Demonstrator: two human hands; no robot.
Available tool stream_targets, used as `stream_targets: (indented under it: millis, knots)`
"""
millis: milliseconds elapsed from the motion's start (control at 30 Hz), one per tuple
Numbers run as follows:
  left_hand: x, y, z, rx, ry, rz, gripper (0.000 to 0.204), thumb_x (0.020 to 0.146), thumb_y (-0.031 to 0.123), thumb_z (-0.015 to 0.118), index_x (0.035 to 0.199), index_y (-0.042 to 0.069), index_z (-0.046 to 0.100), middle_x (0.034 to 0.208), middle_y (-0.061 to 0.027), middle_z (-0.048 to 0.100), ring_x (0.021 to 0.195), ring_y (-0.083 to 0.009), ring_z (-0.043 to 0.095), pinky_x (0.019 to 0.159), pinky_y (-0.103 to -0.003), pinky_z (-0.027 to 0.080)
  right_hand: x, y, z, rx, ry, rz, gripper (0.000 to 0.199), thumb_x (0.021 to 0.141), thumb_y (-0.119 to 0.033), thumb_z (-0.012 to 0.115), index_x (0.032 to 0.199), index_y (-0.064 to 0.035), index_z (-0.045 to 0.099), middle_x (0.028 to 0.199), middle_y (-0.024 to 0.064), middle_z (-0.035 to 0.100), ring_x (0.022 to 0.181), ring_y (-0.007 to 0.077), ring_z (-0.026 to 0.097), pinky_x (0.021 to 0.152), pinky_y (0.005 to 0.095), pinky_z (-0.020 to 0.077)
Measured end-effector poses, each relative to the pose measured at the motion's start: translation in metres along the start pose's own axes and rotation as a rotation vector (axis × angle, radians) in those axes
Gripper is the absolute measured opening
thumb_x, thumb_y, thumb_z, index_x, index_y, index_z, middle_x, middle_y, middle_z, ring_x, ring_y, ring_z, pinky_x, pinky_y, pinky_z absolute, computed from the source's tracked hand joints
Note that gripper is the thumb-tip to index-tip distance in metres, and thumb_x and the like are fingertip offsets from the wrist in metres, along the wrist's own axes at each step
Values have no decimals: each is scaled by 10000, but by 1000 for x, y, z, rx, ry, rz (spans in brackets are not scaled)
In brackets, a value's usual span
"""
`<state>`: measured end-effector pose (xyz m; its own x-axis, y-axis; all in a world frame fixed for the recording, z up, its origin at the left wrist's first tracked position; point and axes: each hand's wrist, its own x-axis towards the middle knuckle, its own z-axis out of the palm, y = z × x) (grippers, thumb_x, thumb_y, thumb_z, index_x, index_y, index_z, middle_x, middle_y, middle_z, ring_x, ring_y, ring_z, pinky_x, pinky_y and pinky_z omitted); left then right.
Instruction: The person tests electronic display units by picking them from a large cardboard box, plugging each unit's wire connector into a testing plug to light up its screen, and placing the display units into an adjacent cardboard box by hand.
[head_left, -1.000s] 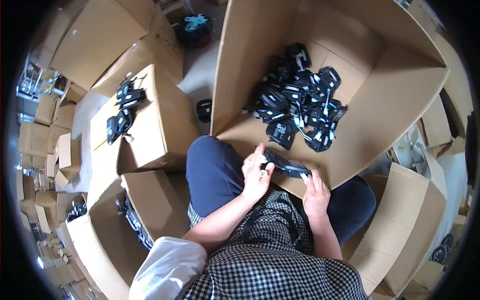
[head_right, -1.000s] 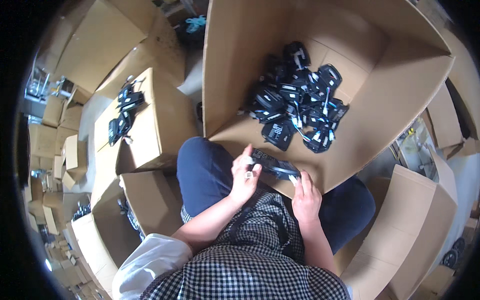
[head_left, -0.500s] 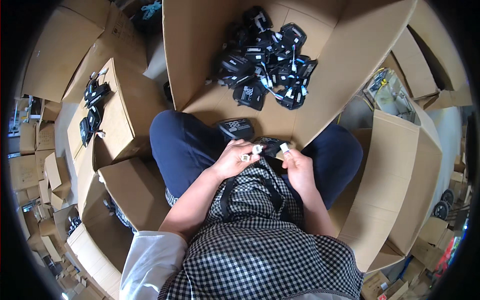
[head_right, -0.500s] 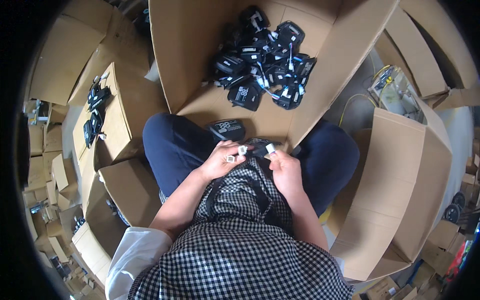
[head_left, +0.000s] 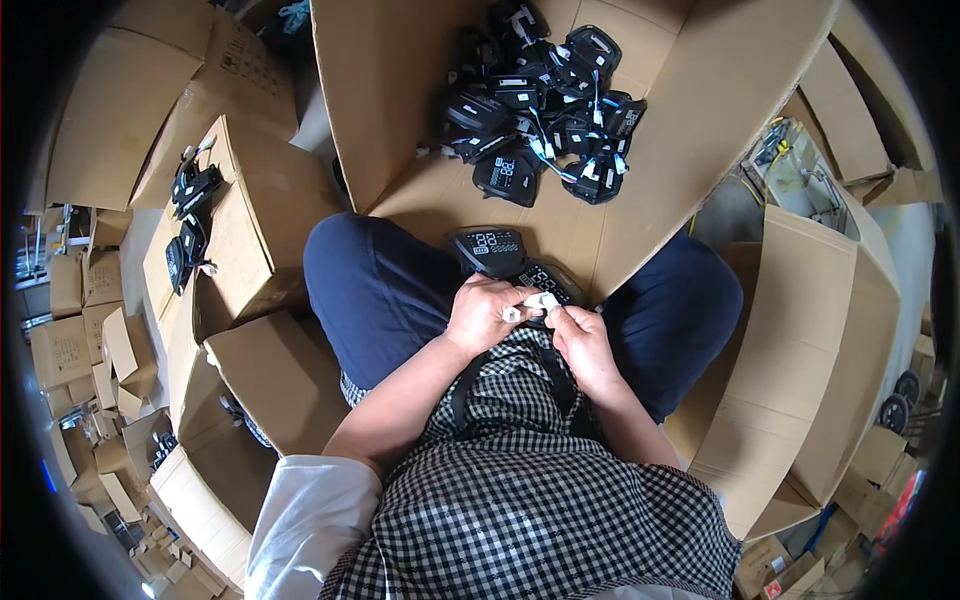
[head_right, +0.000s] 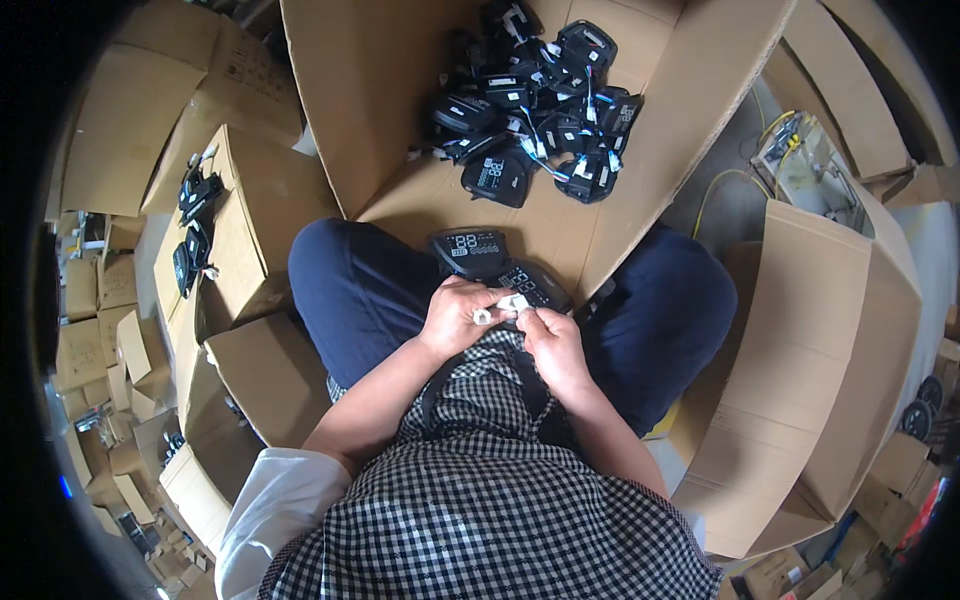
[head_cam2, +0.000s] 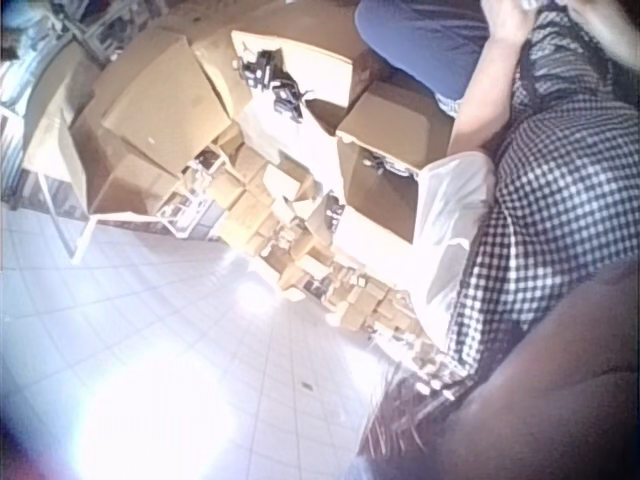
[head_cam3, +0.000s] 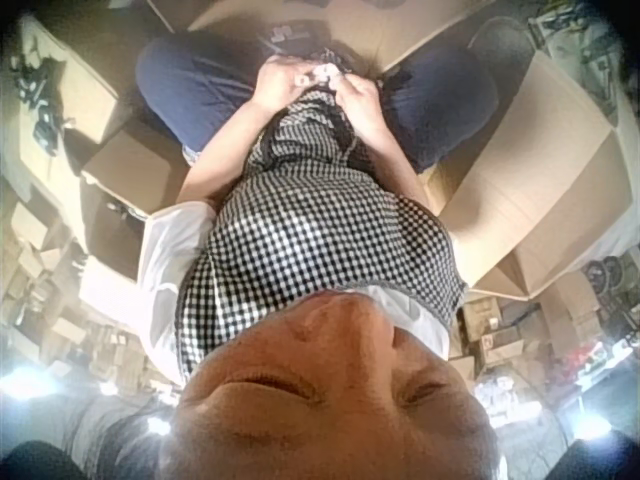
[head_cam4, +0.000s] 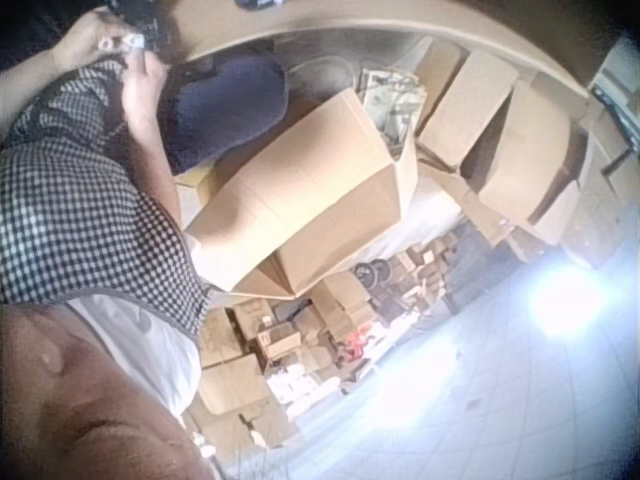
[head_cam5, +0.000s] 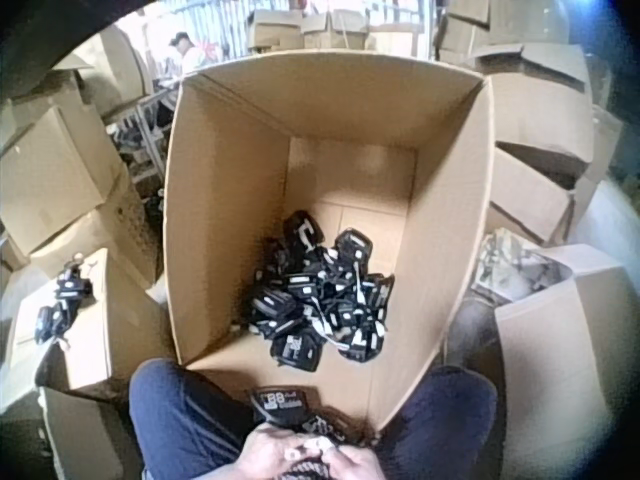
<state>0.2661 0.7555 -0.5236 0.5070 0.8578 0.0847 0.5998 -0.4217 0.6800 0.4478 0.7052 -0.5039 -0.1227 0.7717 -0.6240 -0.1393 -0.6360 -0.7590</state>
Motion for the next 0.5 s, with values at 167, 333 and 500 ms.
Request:
stream_targets:
  millis: [167, 333, 500]
  knots:
    - [-2, 7, 4, 210, 56, 84, 341, 679, 162, 733, 1018, 171, 696, 622, 12, 596, 585, -171, 604, 593, -326, 454, -12, -12, -3, 357, -29, 223, 276, 941, -242, 543, 746, -48, 566, 522, -67, 393, 396, 17, 290, 356, 215, 184]
    - [-5, 2, 13, 360, 52, 232, 461, 588, 117, 659, 1044, 176, 689, 624, 24, 548, 559, -161, 589, 514, -312, 448, -7, -1, -13, 481, -111, 326, 271, 928, -254, 561, 737, -62, 546, 516, -86, 345, 387, 11, 246, 359, 208, 143]
    - [-4, -4, 5, 288, -68, 143, 441, 633, 74, 655, 1063, 168, 665, 705, -19, 583, 626, -219, 619, 580, -355, 499, 5, 4, -8, 352, -184, 327, 298, 956, -281, 528, 752, -65, 548, 513, -72, 370, 393, 23, 284, 369, 209, 180]
